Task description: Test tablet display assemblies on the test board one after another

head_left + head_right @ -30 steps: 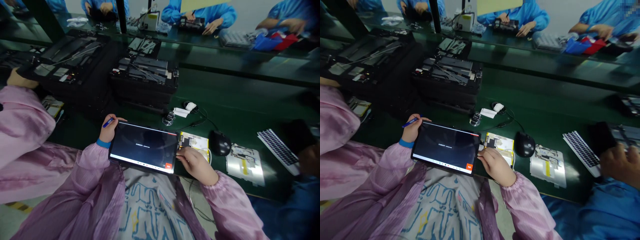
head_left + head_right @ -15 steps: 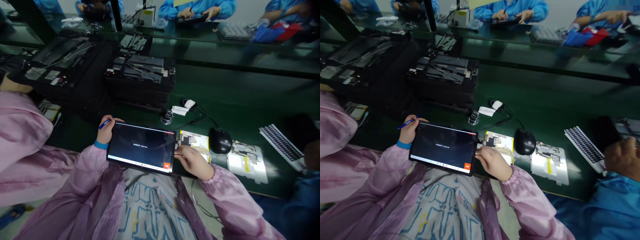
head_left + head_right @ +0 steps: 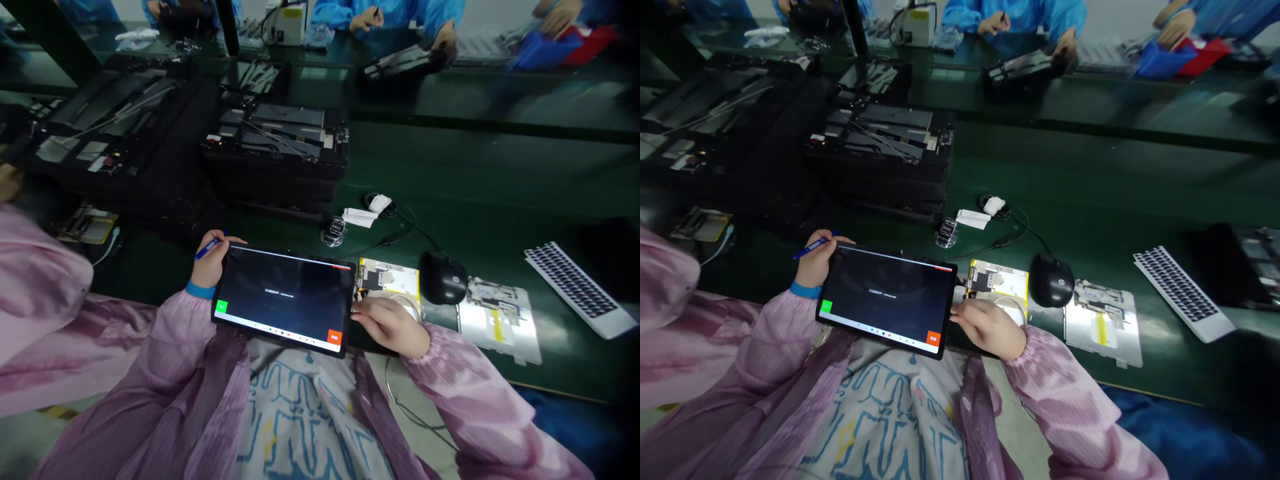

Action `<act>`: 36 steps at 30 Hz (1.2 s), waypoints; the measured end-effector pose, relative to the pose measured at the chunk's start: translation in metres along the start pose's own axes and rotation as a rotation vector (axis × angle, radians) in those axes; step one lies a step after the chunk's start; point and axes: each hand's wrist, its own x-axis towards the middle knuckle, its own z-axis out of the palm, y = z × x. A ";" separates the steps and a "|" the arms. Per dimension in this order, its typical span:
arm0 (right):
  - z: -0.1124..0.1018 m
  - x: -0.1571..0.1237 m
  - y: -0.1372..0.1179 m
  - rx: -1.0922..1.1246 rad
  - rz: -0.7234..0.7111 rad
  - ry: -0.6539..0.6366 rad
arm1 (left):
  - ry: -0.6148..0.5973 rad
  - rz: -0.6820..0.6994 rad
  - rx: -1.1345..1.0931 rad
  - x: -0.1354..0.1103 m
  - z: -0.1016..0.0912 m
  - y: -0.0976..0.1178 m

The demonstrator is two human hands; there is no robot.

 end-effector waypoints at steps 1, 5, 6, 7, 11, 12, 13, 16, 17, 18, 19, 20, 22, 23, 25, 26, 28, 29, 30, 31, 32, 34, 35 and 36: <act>0.000 0.000 0.001 0.012 0.007 -0.006 | 0.003 0.001 -0.001 0.000 0.000 0.000; 0.004 -0.004 0.005 0.064 0.059 -0.051 | 0.012 0.003 0.029 -0.001 0.002 0.002; 0.005 -0.005 0.005 0.075 0.064 -0.054 | 0.010 0.005 0.040 -0.001 0.002 0.003; 0.006 -0.006 0.005 0.081 0.063 -0.048 | 0.008 0.006 0.051 -0.001 0.002 0.003; 0.006 -0.005 0.006 0.081 0.035 -0.007 | 0.014 0.004 0.056 0.000 0.002 0.004; 0.005 -0.005 0.006 0.077 0.044 0.004 | 0.017 0.007 0.051 0.000 0.002 0.003; 0.004 -0.005 0.007 0.072 0.061 0.018 | 0.022 0.011 0.046 0.001 0.002 0.003; -0.001 -0.006 0.012 0.062 0.147 0.080 | 0.027 0.013 0.041 0.001 0.002 0.001; -0.002 -0.006 0.013 0.066 0.186 0.092 | 0.028 0.012 0.043 0.001 0.002 0.001; -0.004 -0.006 0.013 0.070 0.227 0.101 | 0.026 0.011 0.044 0.001 0.002 0.000; -0.005 -0.006 0.013 0.072 0.270 0.107 | 0.023 0.010 0.044 0.001 0.003 0.000; -0.006 -0.005 0.013 0.071 0.307 0.112 | 0.025 0.012 0.043 0.001 0.004 0.000; -0.008 -0.002 0.009 0.072 0.342 0.121 | 0.032 0.015 0.043 0.001 0.005 0.001; -0.009 0.000 0.007 0.080 0.339 0.125 | 0.036 0.019 0.045 0.001 0.005 0.003; -0.010 0.004 0.003 0.114 0.324 0.115 | 0.048 0.040 0.057 0.001 0.006 0.007; -0.011 0.006 0.001 0.137 0.328 0.106 | 0.053 0.056 0.061 0.001 0.006 0.009; -0.010 0.007 -0.001 0.193 0.380 0.079 | 0.058 0.088 0.066 0.001 0.008 0.011; -0.009 0.007 -0.002 0.226 0.422 0.057 | 0.059 0.099 0.067 0.001 0.010 0.011; -0.008 0.006 -0.002 0.261 0.464 0.035 | 0.056 0.104 0.069 0.001 0.012 0.011; -0.006 0.005 -0.001 0.292 0.502 0.014 | 0.054 0.107 0.071 0.001 0.015 0.010; -0.005 0.004 -0.001 0.314 0.536 -0.006 | 0.056 0.110 0.076 0.001 0.017 0.009; -0.003 0.003 0.000 0.328 0.579 -0.035 | 0.076 0.099 0.082 0.001 0.019 0.010; -0.002 0.002 0.001 0.326 0.593 -0.043 | 0.090 0.084 0.081 0.000 0.016 0.015; -0.001 0.003 0.002 0.326 0.605 -0.051 | 0.088 0.045 0.071 -0.001 0.009 0.023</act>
